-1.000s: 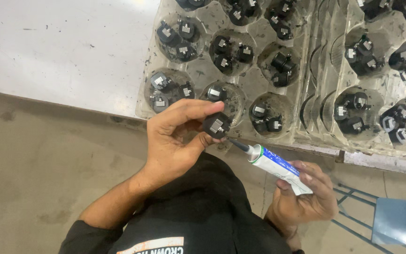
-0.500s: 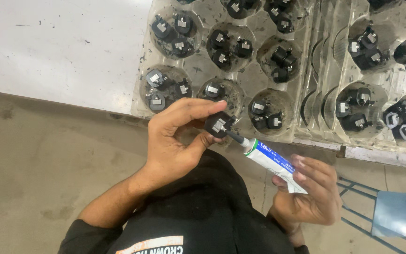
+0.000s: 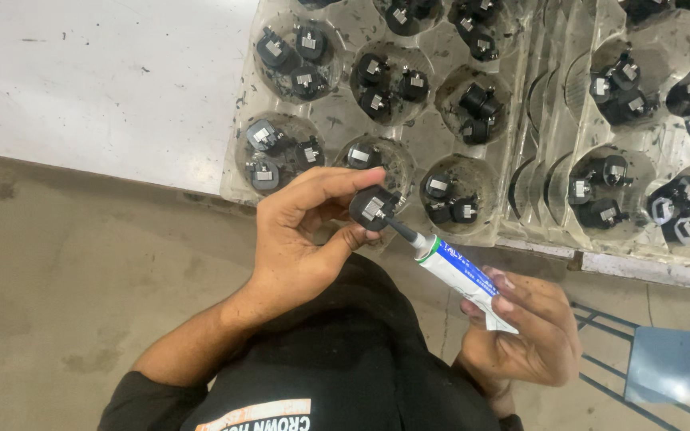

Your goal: The person picks small black plug components one at a time from plastic trays and squeezes adhesive from a tube onto each component, then places it back in the tray. They occasionally wipe the tube nozzle with a cloth and continue across the trays.

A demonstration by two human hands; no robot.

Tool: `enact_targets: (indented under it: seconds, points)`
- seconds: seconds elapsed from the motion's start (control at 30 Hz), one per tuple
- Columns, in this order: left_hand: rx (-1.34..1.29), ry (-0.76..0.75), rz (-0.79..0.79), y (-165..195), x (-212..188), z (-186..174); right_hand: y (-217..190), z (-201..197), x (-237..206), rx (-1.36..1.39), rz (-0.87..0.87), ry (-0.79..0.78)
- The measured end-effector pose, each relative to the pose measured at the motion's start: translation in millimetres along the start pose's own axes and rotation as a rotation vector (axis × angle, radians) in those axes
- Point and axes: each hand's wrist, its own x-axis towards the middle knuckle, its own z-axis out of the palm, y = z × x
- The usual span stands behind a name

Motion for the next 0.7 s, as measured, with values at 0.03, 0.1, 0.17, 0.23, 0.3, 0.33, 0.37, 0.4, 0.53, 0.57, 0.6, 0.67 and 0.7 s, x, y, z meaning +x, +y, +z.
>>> enact_targets:
  seconds: [0.03,0.1,0.17,0.23,0.3,0.33,0.37,0.4,0.53,0.57,0.6,0.67,0.7]
  points:
    - [-0.003,0.002,0.000,0,0,0,0,0,0,0.001,0.005,0.000]
    - [0.008,0.006,0.005,-1,-1,1,0,-1,-1,0.003,0.013,-0.003]
    - [0.008,0.007,0.007,-2,-2,2,1,-3,-2,0.003,0.019,-0.012]
    - [-0.001,0.004,0.006,-4,-3,3,2,-5,-3,-0.003,0.021,-0.022]
    - [-0.016,-0.003,0.003,-7,-4,4,3,-6,-2,-0.012,0.017,-0.026]
    - [-0.022,-0.007,0.003,-8,-4,4,4,-6,-2,-0.014,0.014,-0.022]
    - [-0.069,-0.005,-0.002,-10,-5,5,4,-6,-2,-0.015,0.011,-0.017]
    - [-0.116,-0.003,-0.008,-13,-5,7,4,-5,-1,-0.015,0.010,-0.008]
    - [-0.317,0.028,-0.120,-22,-8,11,1,-1,0,0.015,0.021,0.005]
    - [-0.336,0.016,-0.120,-25,-9,12,1,1,0,0.032,0.035,0.016]
    - [-0.356,0.004,-0.119,-27,-9,12,-1,4,-1,0.060,0.063,0.044]
    - [-0.373,-0.018,-0.120,-30,-14,15,-2,10,-3,0.132,0.097,0.149]
    - [-0.370,-0.029,-0.118,-31,-16,16,2,16,-2,0.177,0.099,0.228]
